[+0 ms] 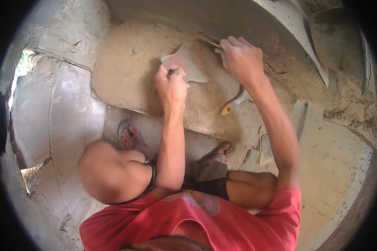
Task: The person scoops plaster from a bucket and applies it to a curved wall section using a trowel and brush. They smooth the surface repeatedly and scrape excess material back into the bucket.
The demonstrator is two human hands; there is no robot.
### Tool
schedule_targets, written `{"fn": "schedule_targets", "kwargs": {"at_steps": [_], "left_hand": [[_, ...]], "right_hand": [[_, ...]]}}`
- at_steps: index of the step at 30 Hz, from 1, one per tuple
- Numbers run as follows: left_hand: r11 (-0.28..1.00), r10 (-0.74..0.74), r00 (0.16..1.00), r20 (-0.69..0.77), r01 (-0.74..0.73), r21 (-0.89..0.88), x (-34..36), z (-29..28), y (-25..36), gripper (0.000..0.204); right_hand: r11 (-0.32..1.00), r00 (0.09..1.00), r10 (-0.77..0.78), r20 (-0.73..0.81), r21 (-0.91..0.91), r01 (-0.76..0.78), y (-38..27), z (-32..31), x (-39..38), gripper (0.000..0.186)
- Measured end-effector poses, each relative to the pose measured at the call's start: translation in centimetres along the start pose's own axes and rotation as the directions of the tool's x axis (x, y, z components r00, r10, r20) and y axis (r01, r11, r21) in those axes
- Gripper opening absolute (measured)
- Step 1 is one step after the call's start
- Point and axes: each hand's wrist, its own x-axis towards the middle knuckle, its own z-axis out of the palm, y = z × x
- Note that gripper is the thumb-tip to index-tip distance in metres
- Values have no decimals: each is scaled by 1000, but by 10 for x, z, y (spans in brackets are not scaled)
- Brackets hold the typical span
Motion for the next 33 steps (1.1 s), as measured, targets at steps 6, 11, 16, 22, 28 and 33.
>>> {"fn": "schedule_targets", "kwargs": {"at_steps": [6, 11, 16, 22, 28, 33], "left_hand": [[994, -75, 994, 77, 81, -79, 5, -6, 4, 19], [866, -293, 834, 468, 439, -240, 9, -20, 16, 22], [750, -361, 720, 593, 602, -275, -3, -16, 22, 39], [703, -438, 791, 427, 598, -386, 2, -20, 26, 93], [830, -253, 878, 406, 413, -375, 4, -13, 27, 41], [830, -133, 945, 299, 271, -488, -2, 3, 15, 36]], "right_hand": [[996, 940, 66, -336, 71, -44, 7, -24, 0, 10], [33, 763, 367, 531, 813, -582, 28, -57, -23, 26], [-463, 702, 111, 703, 662, -589, 29, -11, -62, 37], [-307, 681, 221, 698, 713, -630, 42, -3, -116, 43], [812, 901, 406, -154, 513, -279, 31, -57, -108, 35], [952, 891, -292, -349, -19, 305, -2, -87, -100, 32]]}}
